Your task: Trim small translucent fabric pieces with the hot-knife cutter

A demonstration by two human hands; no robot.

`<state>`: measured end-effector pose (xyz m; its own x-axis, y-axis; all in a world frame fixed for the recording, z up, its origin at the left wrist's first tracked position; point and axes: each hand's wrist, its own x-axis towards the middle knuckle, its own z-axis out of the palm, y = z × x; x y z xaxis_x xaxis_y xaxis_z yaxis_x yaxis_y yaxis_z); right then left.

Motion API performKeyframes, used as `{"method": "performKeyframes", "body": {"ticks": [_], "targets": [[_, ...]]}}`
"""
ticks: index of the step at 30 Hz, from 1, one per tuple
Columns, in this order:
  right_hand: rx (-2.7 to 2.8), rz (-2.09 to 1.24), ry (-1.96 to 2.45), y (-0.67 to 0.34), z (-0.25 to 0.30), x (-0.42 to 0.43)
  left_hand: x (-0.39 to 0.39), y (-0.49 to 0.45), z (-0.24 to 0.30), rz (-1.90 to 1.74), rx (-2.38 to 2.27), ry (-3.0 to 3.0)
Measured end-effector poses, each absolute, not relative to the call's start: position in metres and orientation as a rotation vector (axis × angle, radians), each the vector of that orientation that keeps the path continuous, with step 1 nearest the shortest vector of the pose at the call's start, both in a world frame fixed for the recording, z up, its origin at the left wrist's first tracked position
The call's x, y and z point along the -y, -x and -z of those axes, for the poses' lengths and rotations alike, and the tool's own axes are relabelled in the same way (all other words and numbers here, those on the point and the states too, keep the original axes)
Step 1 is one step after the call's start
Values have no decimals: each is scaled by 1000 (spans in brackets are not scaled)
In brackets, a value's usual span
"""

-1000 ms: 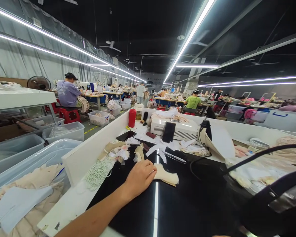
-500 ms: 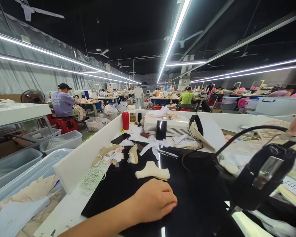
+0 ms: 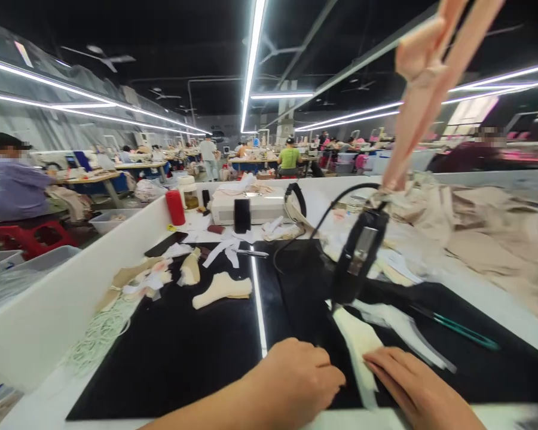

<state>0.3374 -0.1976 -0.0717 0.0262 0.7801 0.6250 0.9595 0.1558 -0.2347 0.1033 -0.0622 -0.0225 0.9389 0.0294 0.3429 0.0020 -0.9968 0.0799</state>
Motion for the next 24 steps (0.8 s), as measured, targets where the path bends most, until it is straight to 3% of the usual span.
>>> {"method": "performKeyframes", "body": {"ticks": [6,24], "targets": [[1776,310,1859,-313,37,200,69,-106,8,-408,-51,-3039],[1830,322,1815,-298,29,207,75,-112,6,-461,-274,-2933]]}}
